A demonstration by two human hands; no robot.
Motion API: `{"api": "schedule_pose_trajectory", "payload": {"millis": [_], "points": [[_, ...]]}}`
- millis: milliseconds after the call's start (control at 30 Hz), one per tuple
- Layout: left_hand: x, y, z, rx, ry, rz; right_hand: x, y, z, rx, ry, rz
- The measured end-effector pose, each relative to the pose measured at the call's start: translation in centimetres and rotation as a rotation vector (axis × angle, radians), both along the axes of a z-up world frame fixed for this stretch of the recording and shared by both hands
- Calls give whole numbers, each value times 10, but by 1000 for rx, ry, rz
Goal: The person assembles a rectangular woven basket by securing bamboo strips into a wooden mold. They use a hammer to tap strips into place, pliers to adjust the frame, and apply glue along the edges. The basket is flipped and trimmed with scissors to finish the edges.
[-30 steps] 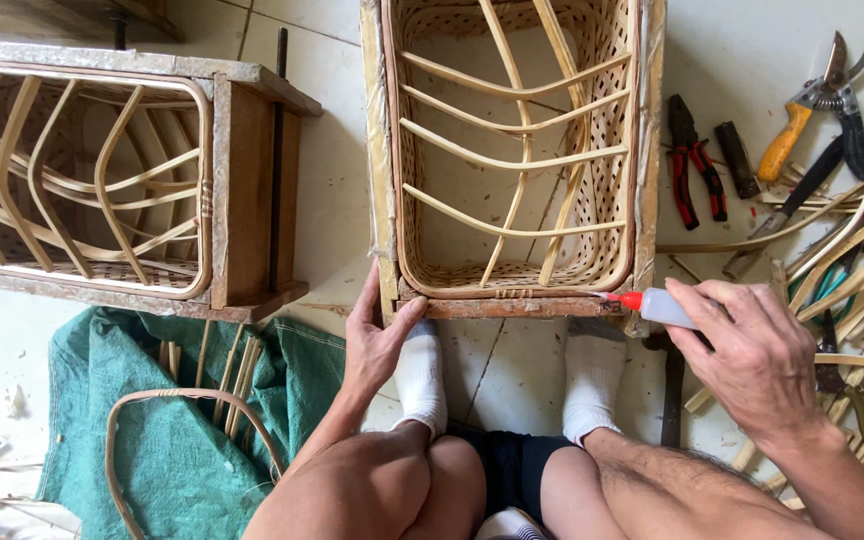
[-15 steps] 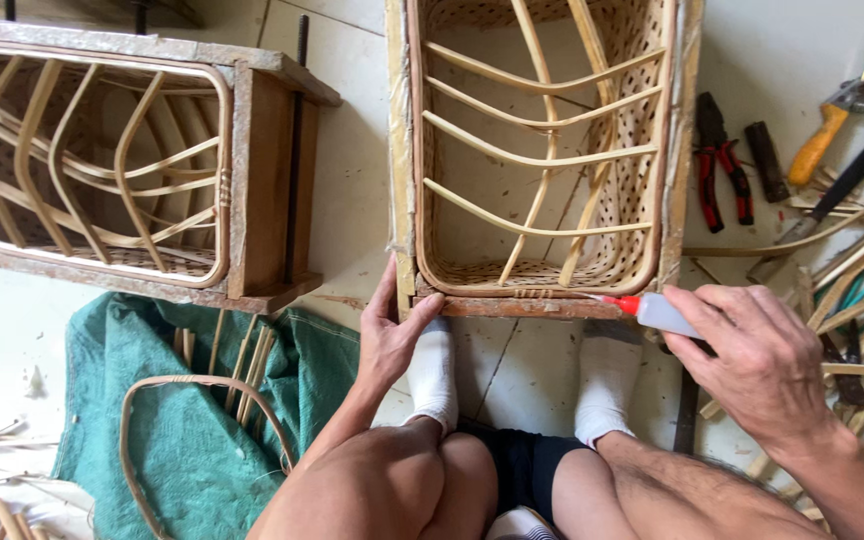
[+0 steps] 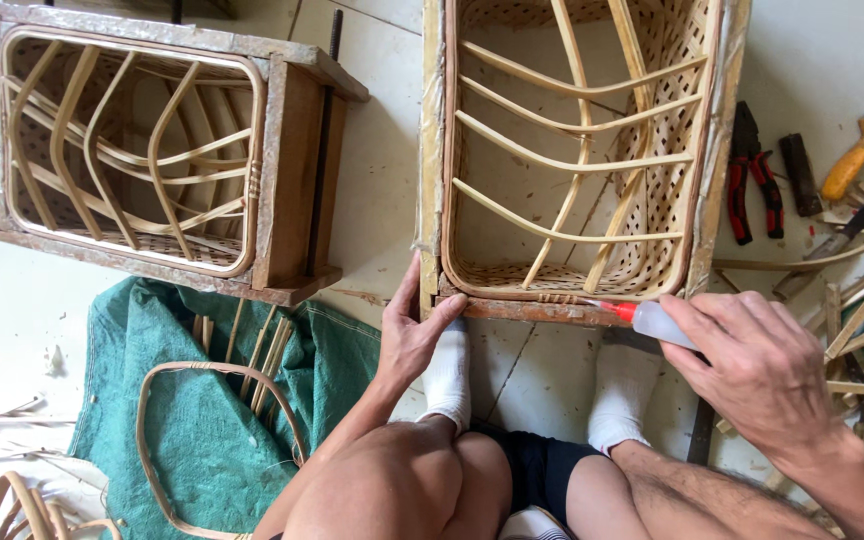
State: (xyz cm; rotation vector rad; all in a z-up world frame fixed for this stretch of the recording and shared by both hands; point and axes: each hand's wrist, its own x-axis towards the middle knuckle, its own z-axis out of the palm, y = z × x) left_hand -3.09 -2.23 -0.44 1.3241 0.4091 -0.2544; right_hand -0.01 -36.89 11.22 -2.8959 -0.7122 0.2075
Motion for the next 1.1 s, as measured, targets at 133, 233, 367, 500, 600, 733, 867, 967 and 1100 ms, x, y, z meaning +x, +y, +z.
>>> {"api": "schedule_pose_trajectory", "payload": {"millis": [133, 233, 367, 500, 600, 733, 867, 967, 1100], "points": [[0, 0, 0, -27, 0, 1, 9, 5, 0, -32, 0, 58], [0, 0, 0, -8, 2, -4, 13, 6, 9, -30, 19, 32], [2, 0, 4, -11, 16, 2, 25, 17, 9, 27, 20, 88], [2, 1, 1, -36, 35, 1, 29, 25, 2, 40, 53, 108], [-4, 6, -9, -6, 47, -12, 31, 17, 5, 84, 74, 6], [-6, 17, -20, 25, 181, -11, 63, -16, 2, 411, 130, -250], [26, 36, -28, 160, 165, 28, 108, -71, -21, 875, 296, -661], [70, 47, -26, 153, 102, 13, 150, -105, -64, 971, 168, -686], [149, 52, -21, 67, 172, 4, 207, -149, -134, 713, -35, -706]]}}
